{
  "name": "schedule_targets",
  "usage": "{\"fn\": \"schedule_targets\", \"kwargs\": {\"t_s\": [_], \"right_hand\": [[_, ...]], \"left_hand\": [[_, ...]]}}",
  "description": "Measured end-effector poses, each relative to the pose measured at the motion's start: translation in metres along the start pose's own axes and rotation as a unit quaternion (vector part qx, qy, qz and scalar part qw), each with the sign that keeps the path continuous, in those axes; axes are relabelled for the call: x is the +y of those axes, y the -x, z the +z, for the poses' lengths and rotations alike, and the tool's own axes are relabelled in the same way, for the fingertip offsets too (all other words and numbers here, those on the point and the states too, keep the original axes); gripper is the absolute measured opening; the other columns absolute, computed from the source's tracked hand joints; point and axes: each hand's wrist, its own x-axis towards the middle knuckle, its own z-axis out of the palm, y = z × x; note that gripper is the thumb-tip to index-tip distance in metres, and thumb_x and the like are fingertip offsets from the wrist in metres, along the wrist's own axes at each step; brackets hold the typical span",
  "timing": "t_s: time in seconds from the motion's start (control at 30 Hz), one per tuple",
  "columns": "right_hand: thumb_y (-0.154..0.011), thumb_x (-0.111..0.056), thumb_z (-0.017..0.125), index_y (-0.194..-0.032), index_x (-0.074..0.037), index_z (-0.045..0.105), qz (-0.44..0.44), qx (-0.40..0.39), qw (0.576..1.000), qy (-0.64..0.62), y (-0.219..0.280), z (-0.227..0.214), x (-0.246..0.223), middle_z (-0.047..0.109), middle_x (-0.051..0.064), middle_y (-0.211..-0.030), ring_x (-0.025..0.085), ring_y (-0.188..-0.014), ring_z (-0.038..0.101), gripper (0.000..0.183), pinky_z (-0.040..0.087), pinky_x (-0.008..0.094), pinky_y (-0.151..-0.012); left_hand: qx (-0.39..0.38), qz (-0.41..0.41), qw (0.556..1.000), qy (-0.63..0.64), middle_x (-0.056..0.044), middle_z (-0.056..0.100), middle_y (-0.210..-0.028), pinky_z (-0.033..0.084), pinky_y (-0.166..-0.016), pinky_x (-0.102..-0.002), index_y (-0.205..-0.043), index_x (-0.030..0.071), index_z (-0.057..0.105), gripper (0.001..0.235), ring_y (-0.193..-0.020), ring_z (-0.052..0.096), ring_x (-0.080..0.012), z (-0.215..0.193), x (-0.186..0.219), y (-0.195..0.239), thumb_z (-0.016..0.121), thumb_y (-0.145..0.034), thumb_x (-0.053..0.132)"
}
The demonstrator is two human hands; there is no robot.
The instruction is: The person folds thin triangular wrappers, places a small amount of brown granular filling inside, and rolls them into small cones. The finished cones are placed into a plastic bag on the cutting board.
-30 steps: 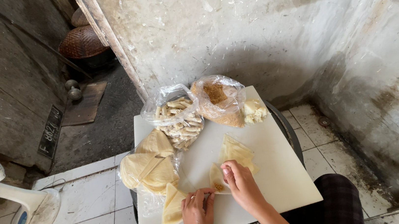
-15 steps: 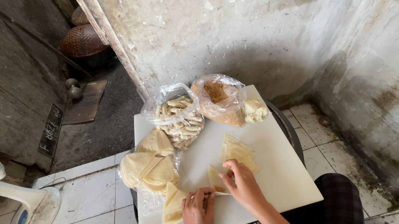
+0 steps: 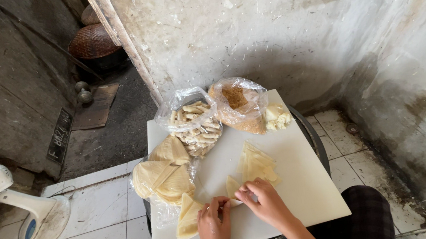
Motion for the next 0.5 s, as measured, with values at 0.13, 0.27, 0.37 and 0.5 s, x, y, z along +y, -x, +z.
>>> {"fn": "schedule_targets", "kwargs": {"t_s": [0.13, 0.27, 0.37, 0.5], "right_hand": [[-0.08, -0.023, 0.082, -0.087, -0.003, 0.071, -0.096, -0.004, 0.995, -0.037, 0.0032, -0.0059, -0.0031, 0.074, 0.006, -0.087, 0.025, -0.088, 0.061, 0.024, 0.051, 0.038, -0.075], [-0.085, -0.012, 0.079, -0.087, -0.004, 0.069, -0.093, -0.007, 0.995, -0.016, 0.0039, -0.0045, -0.0049, 0.072, 0.006, -0.085, 0.026, -0.087, 0.06, 0.013, 0.051, 0.039, -0.076], [-0.085, -0.004, 0.075, -0.094, -0.004, 0.068, -0.089, 0.002, 0.996, -0.029, 0.002, -0.0022, -0.0071, 0.071, 0.007, -0.086, 0.026, -0.085, 0.06, 0.011, 0.05, 0.039, -0.075], [-0.083, 0.001, 0.074, -0.096, -0.005, 0.066, -0.076, 0.014, 0.996, -0.055, 0.0003, 0.0006, -0.0082, 0.071, 0.006, -0.086, 0.026, -0.085, 0.062, 0.017, 0.051, 0.038, -0.073]], "left_hand": [[-0.007, -0.023, 1.0, -0.014, -0.003, 0.072, -0.068, 0.048, -0.073, -0.036, -0.09, 0.013, 0.071, 0.008, -0.066, 0.067, -0.0213, 0.0019, -0.0018, -0.003, 0.072, -0.088, 0.021], [-0.022, -0.032, 0.999, -0.032, -0.002, 0.072, -0.065, 0.047, -0.073, -0.036, -0.09, 0.013, 0.071, 0.009, -0.066, 0.066, -0.0208, 0.0034, -0.0026, -0.0045, 0.072, -0.089, 0.022], [-0.018, -0.006, 1.0, -0.023, -0.001, 0.073, -0.067, 0.046, -0.071, -0.037, -0.09, 0.013, 0.071, 0.012, -0.065, 0.067, -0.0206, 0.0026, -0.0018, -0.0052, 0.075, -0.084, 0.023], [-0.031, -0.018, 0.999, -0.039, -0.001, 0.071, -0.065, 0.046, -0.073, -0.038, -0.09, 0.014, 0.072, 0.01, -0.068, 0.066, -0.0224, 0.003, -0.0016, -0.0053, 0.076, -0.084, 0.022]]}}
